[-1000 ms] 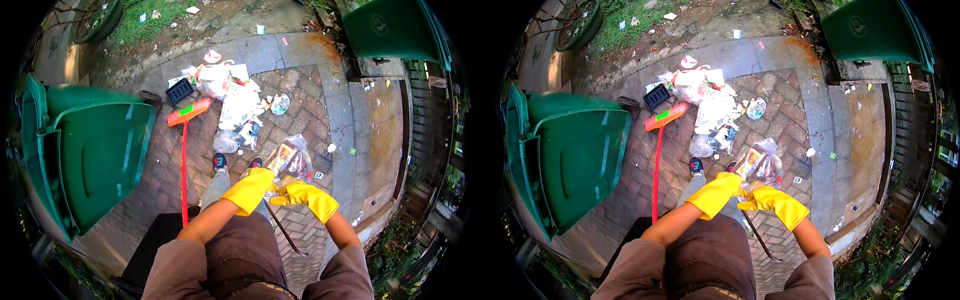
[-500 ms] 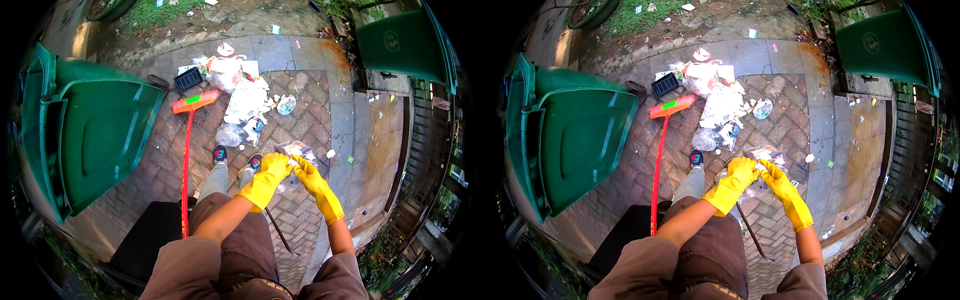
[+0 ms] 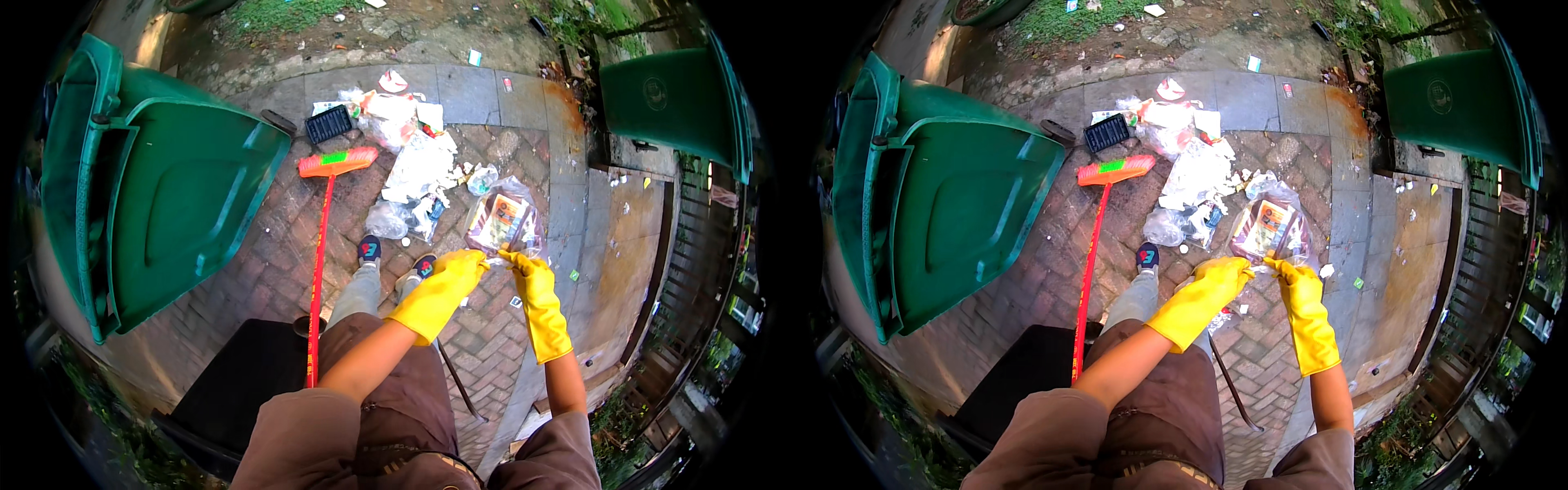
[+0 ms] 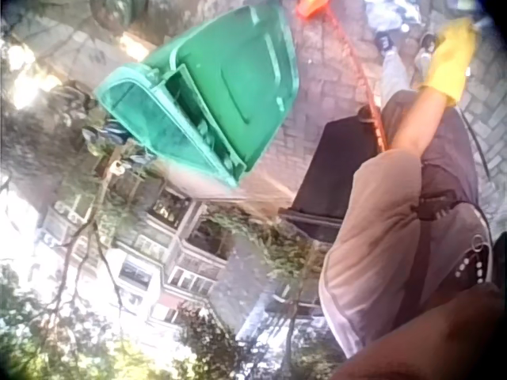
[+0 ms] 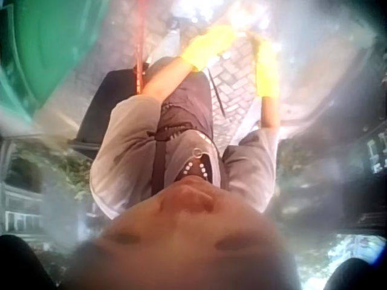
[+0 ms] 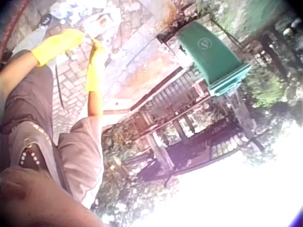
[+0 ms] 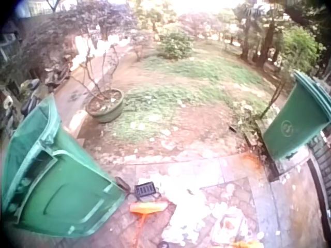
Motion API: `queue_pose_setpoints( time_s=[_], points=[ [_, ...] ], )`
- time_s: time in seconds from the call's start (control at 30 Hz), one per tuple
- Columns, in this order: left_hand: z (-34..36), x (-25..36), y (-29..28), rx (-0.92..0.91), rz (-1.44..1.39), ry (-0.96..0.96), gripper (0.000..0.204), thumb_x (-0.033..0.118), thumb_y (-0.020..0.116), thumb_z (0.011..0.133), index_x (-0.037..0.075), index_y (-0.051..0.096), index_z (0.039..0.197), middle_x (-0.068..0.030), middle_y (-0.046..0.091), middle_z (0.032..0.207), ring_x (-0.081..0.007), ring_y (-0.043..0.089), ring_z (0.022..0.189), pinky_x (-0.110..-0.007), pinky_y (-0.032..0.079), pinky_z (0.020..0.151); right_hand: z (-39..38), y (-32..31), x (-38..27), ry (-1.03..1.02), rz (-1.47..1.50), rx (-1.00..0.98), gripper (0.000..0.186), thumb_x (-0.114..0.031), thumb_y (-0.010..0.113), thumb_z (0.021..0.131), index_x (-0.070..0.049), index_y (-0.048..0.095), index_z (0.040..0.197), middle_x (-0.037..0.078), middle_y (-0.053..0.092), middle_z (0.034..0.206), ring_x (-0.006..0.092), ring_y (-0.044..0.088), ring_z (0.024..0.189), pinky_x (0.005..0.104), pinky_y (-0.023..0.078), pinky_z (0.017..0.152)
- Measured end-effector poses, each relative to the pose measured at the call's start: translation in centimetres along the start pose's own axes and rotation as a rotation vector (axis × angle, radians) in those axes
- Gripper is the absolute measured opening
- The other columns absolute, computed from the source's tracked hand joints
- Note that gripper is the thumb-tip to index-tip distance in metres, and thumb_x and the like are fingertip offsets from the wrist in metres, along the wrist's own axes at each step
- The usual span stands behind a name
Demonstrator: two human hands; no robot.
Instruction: The person sweeps scattered trash and debris on a paved outdoor area using a broom and dustpan. They gather the waste into a pile and scoop it into the dustpan, then transfer the contents into a green waste bin. The person continues sweeping the remaining debris along the walkway and near a wooden railing.
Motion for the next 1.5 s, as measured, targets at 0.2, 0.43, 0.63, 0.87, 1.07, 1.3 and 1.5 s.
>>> queue_pose_setpoints(
  time_s=[0.2,0.43,0.63,0.87,1.07,1.3,1.5],
  points=[
    [1.1,1.8,-1.8,-0.049,0.094,-0.080,0.046,0.053,0.066,0.089,0.009,0.075,0.096,-0.0144,0.074,0.091,-0.0338,0.071,0.085,-0.048,0.055,0.075,2.1,-1.1,-2.6,-0.160,-0.283,-0.060,0.026,-0.003,0.073,0.077,-0.017,0.075,0.099,0.006,0.076,0.091,0.0288,0.070,0.075,0.0389,0.056,0.070],
    [0.3,1.0,-6.3,-0.027,0.180,-0.037,0.049,0.056,0.070,0.085,0.008,0.076,0.090,-0.0137,0.074,0.087,-0.0312,0.073,0.089,-0.046,0.056,0.076,4.4,-1.2,-3.0,-0.169,-0.151,-0.167,0.019,-0.003,0.070,0.080,-0.013,0.073,0.096,0.007,0.076,0.082,0.0245,0.074,0.075,0.0339,0.058,0.067],
    [-1.7,4.8,-20.4,0.467,0.671,0.051,0.053,0.055,0.082,0.070,0.009,0.072,0.094,-0.0118,0.073,0.093,-0.0287,0.072,0.083,-0.048,0.054,0.069,10.8,-5.7,-23.1,-0.680,-0.202,-0.204,0.015,-0.028,0.073,0.079,-0.016,0.076,0.087,0.009,0.068,0.072,0.0292,0.066,0.066,0.0425,0.053,0.062],
    [-15.9,12.5,-58.0,0.998,0.973,0.127,0.029,0.034,0.063,0.090,0.011,0.073,0.074,-0.0122,0.071,0.074,-0.0335,0.070,0.068,-0.043,0.054,0.057,12.9,-22.3,-55.8,-1.239,0.330,0.066,0.049,-0.022,0.083,0.083,-0.009,0.066,0.127,0.018,0.068,0.120,0.0376,0.066,0.109,0.0448,0.053,0.093],
    [-28.7,2.0,-84.2,0.977,0.948,-0.751,0.060,0.065,0.043,0.097,0.016,0.070,0.120,-0.0186,0.071,0.117,-0.0460,0.066,0.109,-0.058,0.051,0.093,12.9,-32.6,-59.9,-0.985,1.359,-0.215,0.058,-0.025,0.072,0.097,0.006,0.052,0.142,0.015,0.068,0.126,0.0162,0.064,0.114,0.0297,0.052,0.098],
    [-29.6,4.8,-64.8,1.372,0.933,-0.217,0.061,0.059,0.065,0.091,0.014,0.066,0.131,-0.0155,0.073,0.102,-0.0370,0.071,0.078,-0.049,0.056,0.064,10.7,-12.5,-22.0,0.064,0.762,0.059,0.053,-0.036,0.062,0.102,-0.003,0.056,0.143,0.016,0.065,0.136,0.0223,0.059,0.129,0.0341,0.044,0.109],
    [-25.4,-18.7,-21.4,-0.251,0.335,-0.862,0.089,0.034,0.077,0.085,0.009,0.033,0.158,-0.0267,0.065,0.130,-0.0404,0.067,0.117,-0.047,0.053,0.101,-26.0,11.9,-2.7,1.089,1.312,0.360,0.047,-0.042,0.064,0.101,-0.007,0.064,0.132,0.008,0.073,0.117,0.0186,0.069,0.103,0.0298,0.053,0.090]
  ],
)
Point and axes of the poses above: each hand's wrist, its own z-axis towards the middle knuckle, its own y-axis out of the palm, x = y × z, the point moved 8 cm from there along z, towards the middle knuckle
